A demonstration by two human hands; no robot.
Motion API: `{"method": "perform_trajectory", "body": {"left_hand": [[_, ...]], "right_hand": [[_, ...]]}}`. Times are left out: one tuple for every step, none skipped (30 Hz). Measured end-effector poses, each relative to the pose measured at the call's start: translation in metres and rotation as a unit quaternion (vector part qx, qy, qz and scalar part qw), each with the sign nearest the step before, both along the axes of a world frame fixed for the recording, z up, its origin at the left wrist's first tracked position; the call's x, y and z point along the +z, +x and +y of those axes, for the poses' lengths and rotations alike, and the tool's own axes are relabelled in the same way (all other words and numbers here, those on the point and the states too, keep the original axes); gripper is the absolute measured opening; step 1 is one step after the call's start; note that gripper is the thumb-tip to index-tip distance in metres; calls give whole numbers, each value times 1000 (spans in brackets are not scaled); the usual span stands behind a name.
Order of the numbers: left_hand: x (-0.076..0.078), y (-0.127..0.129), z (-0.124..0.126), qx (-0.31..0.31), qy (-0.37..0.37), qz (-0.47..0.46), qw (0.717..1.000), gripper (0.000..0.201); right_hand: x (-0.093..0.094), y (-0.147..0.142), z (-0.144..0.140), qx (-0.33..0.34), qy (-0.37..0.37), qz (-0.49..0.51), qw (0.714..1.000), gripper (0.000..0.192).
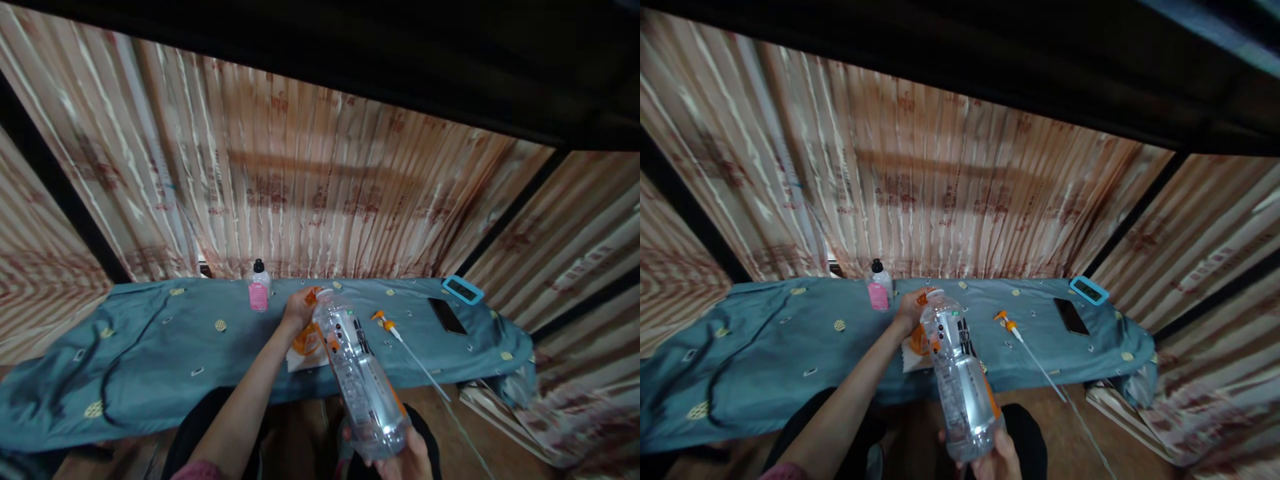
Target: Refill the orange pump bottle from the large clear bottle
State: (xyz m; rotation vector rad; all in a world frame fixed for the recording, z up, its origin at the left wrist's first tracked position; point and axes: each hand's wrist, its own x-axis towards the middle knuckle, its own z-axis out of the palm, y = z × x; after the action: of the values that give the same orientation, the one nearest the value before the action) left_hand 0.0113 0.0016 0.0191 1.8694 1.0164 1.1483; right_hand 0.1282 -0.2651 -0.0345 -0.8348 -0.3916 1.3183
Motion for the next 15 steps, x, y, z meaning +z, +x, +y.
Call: {"method": "perform_trajectory", "body": {"left_hand": [[2,-1,0,3,-1,1,1000,20],[4,-2,0,7,-2,2,1000,23],[5,-3,-1,9,-3,2,1000,26],[6,-4,-1,11,-4,3,1000,28],[8,-4,-2,12,-6,2,1000,30],[8,-5,-3,13,-7,2,1000,32],[9,-5,-4,13,-8,1,1000,33],[9,-5,-5,15,-9,0,1000,35],[8,-5,-6,16,-10,-2,1000,37],[8,-5,-7,18,-11,-3,1000,38],[8,-5,-8,19,-14,-4,1000,40],[8,-4,-9,19,-16,-5,1000,41],[7,-4,-9,20,-18,-6,1000,41],[7,-4,-10,20,-19,-7,1000,41],[7,-4,-11,20,-19,-8,1000,40]], "right_hand": [[-1,2,3,13,20,10,1000,56],[-2,3,5,27,41,13,999,52],[-2,4,7,47,61,9,997,49],[-3,5,9,48,68,6,997,49],[-3,5,11,25,69,4,997,50],[-4,4,12,24,64,3,998,54],[-4,4,13,12,58,5,998,57],[-5,3,13,4,57,11,998,58],[-6,3,13,4,60,20,998,59],[-9,3,13,-2,67,29,997,57],[-12,3,13,-7,75,37,996,55],[-15,3,13,-8,81,40,996,53],[-19,4,13,-6,85,38,996,52],[-22,6,13,-1,88,33,996,52],[-26,7,13,3,89,29,996,53]]}}
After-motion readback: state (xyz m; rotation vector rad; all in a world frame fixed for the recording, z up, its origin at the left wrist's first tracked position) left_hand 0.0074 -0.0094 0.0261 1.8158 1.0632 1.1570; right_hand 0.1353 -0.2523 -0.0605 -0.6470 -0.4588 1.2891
